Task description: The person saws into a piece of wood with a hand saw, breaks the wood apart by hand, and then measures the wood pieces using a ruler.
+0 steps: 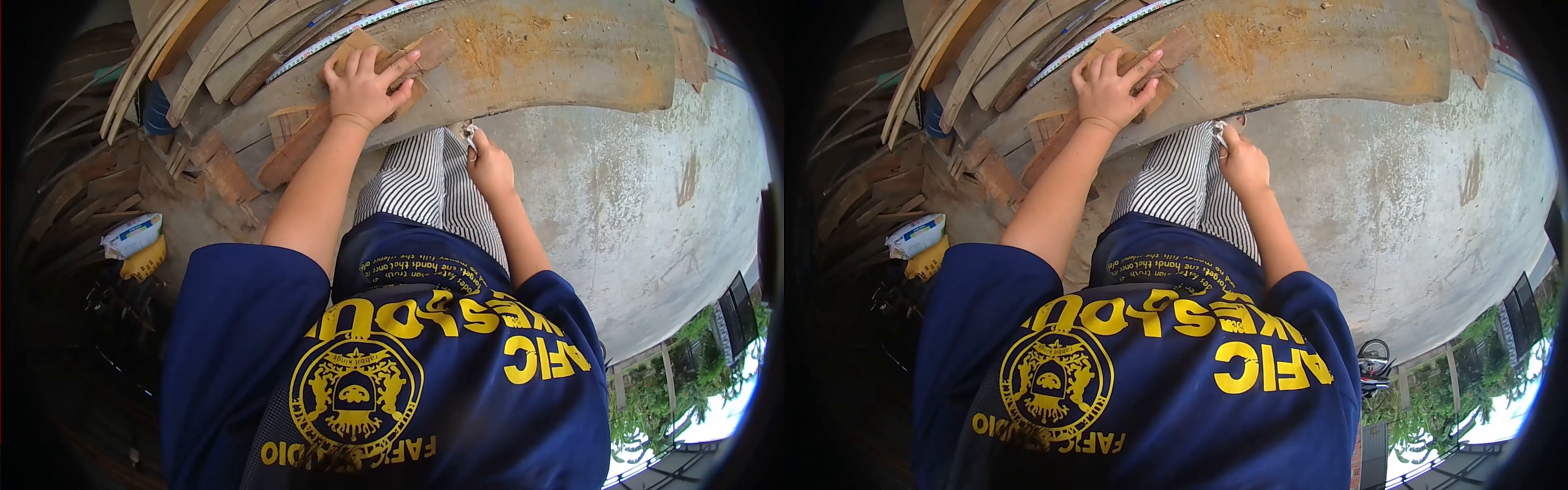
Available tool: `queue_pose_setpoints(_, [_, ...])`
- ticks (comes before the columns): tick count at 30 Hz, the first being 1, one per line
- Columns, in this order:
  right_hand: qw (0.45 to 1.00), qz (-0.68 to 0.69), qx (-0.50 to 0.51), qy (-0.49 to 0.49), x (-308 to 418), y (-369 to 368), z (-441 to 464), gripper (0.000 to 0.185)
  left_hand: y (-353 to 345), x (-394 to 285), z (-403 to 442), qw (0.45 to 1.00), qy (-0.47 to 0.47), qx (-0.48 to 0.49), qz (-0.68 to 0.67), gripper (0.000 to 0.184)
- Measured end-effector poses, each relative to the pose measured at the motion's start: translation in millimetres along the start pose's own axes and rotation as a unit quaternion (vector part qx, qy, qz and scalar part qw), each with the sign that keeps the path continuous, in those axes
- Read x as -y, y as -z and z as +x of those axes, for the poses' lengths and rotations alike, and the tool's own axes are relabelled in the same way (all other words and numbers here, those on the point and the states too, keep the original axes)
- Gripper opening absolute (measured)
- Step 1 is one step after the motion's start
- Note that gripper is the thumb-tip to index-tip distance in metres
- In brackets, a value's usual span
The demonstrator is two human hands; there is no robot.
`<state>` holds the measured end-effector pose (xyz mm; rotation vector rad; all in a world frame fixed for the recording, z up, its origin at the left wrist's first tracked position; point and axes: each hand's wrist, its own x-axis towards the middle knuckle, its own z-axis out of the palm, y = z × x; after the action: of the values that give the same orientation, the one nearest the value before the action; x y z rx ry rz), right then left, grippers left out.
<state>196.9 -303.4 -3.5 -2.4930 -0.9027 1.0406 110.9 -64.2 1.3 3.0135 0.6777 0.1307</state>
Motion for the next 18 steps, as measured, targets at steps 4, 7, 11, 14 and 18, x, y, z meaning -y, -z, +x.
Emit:
queue_pose_setpoints(4, [1.000, -0.005, 0.003, 0.010, 22.9, 2.3, 24.7, 0.015, 1.6, 0.3, 1.0, 1.000, 0.005, 0.003, 0.005, 0.044])
queue_pose_setpoints(7, [1.000, -0.005, 0.000, 0.005, 8.6, -5.9, 4.3, 0.018, 0.4, -0.9, 1.2, 1.000, 0.011, 0.004, 0.004, 0.045])
queue_pose_setpoints(11, [1.000, 0.011, -0.005, -0.007, -17.7, -7.6, -20.3, 0.023, -1.6, 0.0, -1.1, 1.000, 0.006, -0.004, -0.002, 0.045])
queue_pose_setpoints(14, [1.000, 0.002, 0.005, -0.009, 8.6, 7.7, 1.0, 0.023, 1.3, -1.2, -0.2, 1.000, 0.009, 0.008, -0.007, 0.045])
queue_pose_setpoints(18, [1.000, -0.020, 0.010, 0.008, 30.7, 12.1, 27.2, 0.021, -1.8, -0.5, -1.1, 1.000, 0.006, -0.007, -0.010, 0.046])
